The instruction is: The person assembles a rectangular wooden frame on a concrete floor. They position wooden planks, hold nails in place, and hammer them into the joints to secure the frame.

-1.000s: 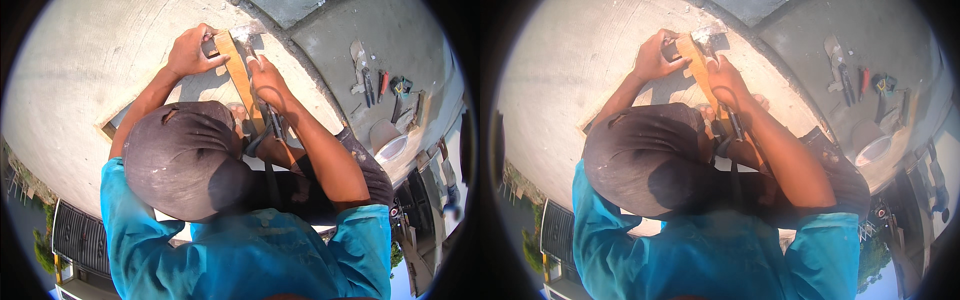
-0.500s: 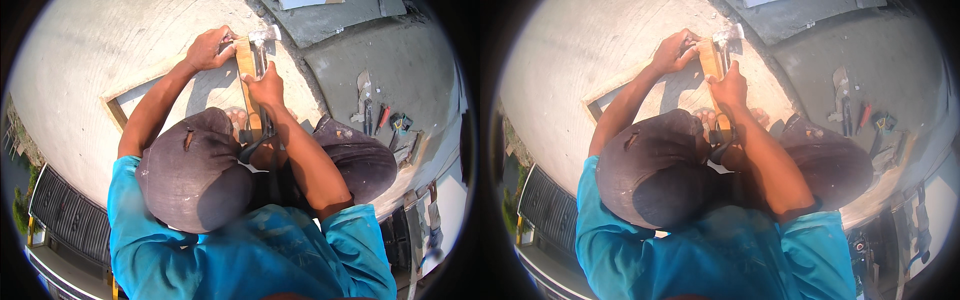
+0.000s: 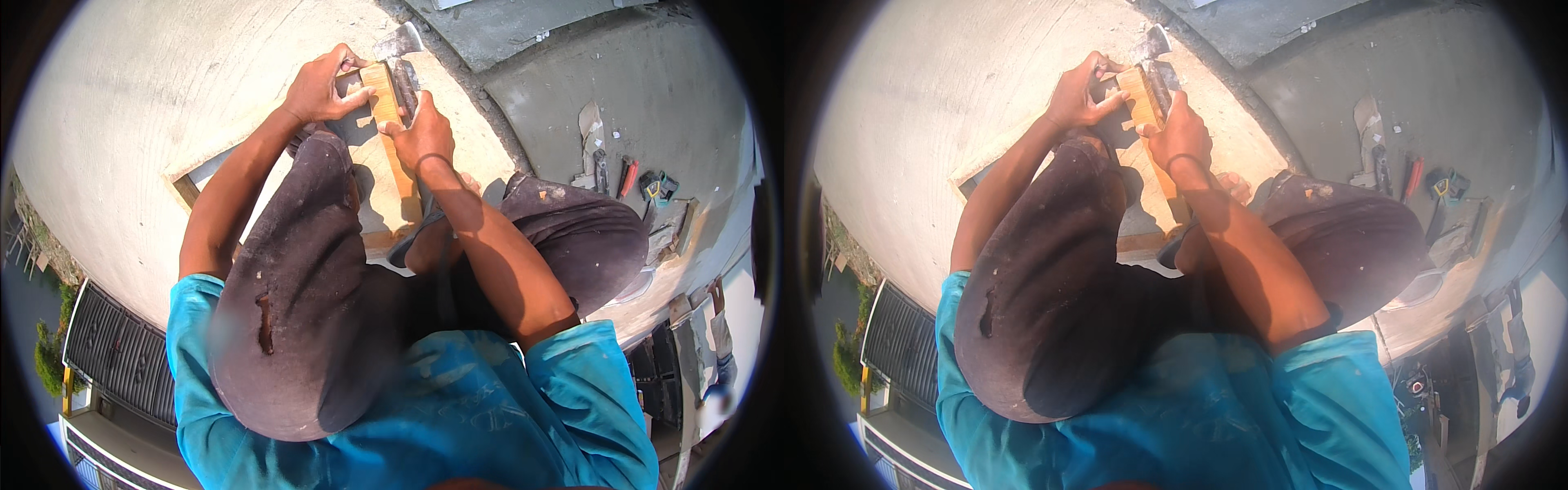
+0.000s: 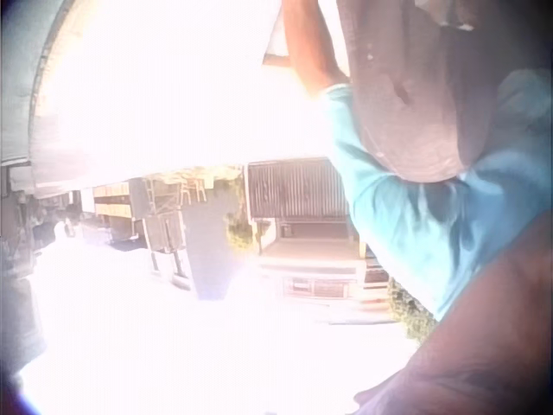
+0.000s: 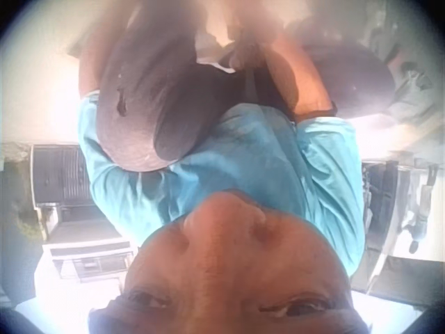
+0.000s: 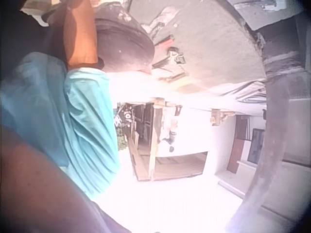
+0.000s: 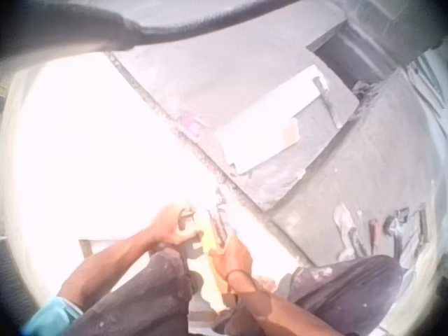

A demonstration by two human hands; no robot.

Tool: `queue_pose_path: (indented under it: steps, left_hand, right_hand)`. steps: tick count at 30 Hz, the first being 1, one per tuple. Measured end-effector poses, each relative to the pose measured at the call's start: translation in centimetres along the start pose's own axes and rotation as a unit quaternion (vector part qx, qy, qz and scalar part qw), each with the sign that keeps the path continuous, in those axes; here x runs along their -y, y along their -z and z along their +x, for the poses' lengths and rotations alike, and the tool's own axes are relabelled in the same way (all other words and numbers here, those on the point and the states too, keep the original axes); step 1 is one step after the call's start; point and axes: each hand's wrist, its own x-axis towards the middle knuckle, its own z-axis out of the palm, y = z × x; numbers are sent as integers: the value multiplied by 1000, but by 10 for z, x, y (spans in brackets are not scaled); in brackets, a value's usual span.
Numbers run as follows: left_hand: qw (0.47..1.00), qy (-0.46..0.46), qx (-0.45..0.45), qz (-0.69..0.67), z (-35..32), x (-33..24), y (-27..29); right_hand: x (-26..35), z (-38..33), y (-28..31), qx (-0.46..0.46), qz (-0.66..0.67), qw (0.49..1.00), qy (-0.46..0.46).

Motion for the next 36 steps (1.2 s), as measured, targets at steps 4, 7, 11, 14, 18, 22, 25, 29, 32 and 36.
queue_pose_path:
  steps: [4, 7, 11, 14, 18, 22, 25, 29, 32, 36]
  left_hand:
    - [996, 2, 79, 37, 4, -14, 12]
    - [994, 19, 105, 14, 3, -5, 13]
    - [988, 95, 124, -1, 5, -9, 11]
    - [990, 85, 108, -1, 4, -10, 10]
    - [992, 72, 100, 5, 3, -6, 10]
    - [994, 51, 95, 5, 5, -3, 9]
    - [993, 60, 98, -5, 5, -3, 9]
    - [994, 49, 95, -36, 3, -1, 9]
    - [993, 63, 99, -31, 4, -4, 10]
    - [994, 43, 84, -51, 3, 1, 8]
  right_hand:
    - [-1, 4, 0, 12, 21, 999, -48]
    - [-2, 7, 5, 44, 72, 994, -66]
    - [-6, 9, 2, 39, 61, 995, -73]
    - [-4, 8, -1, 27, 47, 996, -69]
    - [-3, 7, 0, 14, 58, 997, -48]
    - [-9, 6, 0, 2, 106, 994, -2]
    - [-4, 4, 3, 4, 105, 994, -7]
    - [0, -6, 6, 20, 108, 994, -17]
    - [-2, -22, 7, -19, 147, 989, -25]
    - [-3, -43, 24, 66, 329, 930, -147]
